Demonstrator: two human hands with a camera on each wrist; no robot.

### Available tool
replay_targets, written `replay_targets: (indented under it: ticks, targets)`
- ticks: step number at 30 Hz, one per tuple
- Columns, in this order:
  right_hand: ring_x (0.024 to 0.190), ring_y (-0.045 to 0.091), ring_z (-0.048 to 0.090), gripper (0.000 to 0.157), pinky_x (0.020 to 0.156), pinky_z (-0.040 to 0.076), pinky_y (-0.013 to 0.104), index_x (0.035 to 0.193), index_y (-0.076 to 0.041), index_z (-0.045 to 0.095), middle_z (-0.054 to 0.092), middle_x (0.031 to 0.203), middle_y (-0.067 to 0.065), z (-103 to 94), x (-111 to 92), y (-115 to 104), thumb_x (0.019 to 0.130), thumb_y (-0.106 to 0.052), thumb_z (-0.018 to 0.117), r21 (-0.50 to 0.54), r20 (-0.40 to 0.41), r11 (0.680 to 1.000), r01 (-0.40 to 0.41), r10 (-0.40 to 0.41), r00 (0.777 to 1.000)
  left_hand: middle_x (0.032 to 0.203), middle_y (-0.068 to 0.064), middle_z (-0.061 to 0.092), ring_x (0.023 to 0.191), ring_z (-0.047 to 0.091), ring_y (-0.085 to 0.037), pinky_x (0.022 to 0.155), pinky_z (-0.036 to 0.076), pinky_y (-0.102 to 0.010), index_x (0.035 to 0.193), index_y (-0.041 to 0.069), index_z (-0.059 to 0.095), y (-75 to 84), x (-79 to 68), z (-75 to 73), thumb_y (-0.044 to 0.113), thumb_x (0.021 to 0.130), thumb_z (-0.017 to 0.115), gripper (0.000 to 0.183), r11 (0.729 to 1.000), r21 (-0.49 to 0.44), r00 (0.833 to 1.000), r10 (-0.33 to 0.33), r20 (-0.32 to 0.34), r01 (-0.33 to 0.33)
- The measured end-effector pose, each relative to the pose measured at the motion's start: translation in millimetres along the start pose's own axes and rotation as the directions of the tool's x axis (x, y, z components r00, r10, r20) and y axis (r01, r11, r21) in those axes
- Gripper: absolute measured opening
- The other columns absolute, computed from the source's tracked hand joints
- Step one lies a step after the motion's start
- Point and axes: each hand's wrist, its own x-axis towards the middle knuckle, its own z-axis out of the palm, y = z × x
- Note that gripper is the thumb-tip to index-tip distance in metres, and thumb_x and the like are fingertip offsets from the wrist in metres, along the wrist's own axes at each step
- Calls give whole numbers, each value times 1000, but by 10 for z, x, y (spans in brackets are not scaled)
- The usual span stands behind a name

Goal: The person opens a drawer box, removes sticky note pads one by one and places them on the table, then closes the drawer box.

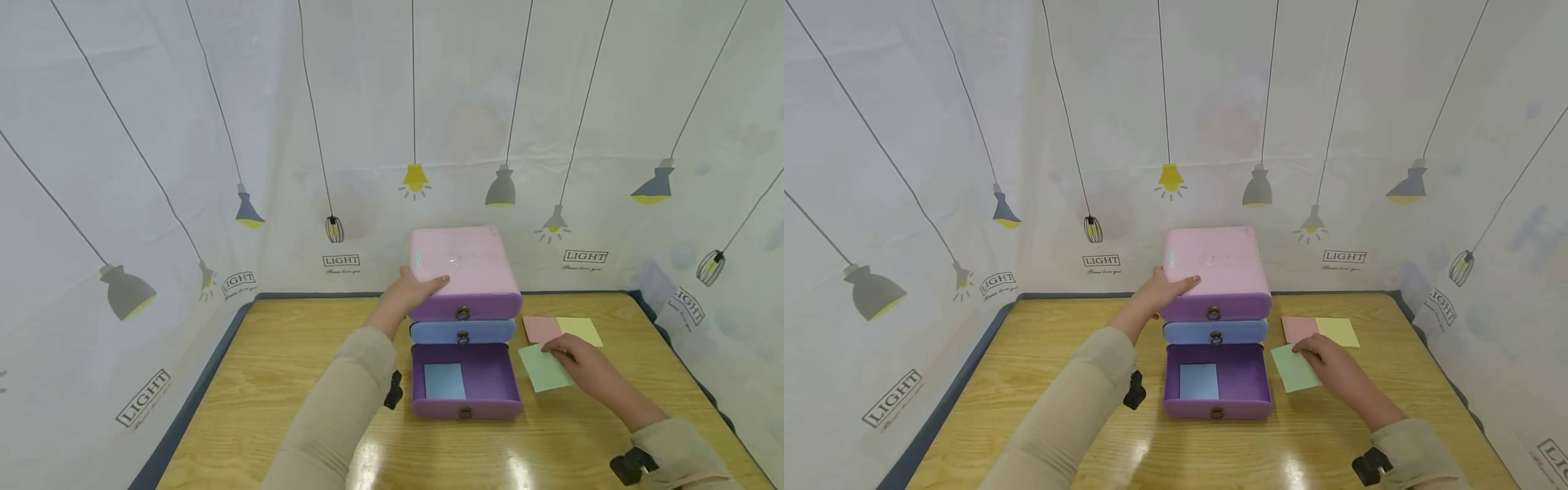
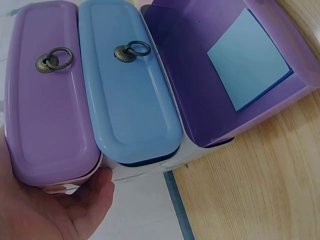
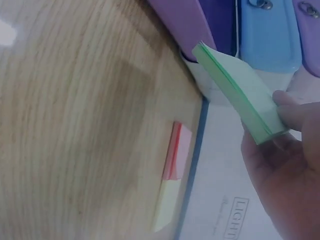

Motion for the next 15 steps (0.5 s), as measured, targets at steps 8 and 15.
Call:
replay_targets:
  ticks: [8, 15]
  targets:
    - [87, 28, 54, 44, 72, 48, 41, 118, 9, 58, 56, 105, 18, 66, -42, 197, 78, 9, 74, 26, 98, 989, -148, 144, 985, 151, -23, 35, 129, 43, -40, 101, 40, -53, 156, 5, 5, -14, 16, 12, 77, 78, 55, 118, 1000, -2, 1000, -3, 7, 3]
    - [115, 55, 45, 50, 93, 40, 64, 123, 14, 52, 49, 119, 35, 169, -80, 375, 78, 9, 73, 51, 150, 968, -244, 234, 961, 150, -23, 35, 129, 44, -40, 101, 40, -52, 156, 5, 5, -13, 10, 14, 77, 78, 56, 118, 1000, -4, 1000, -5, 4, 5]
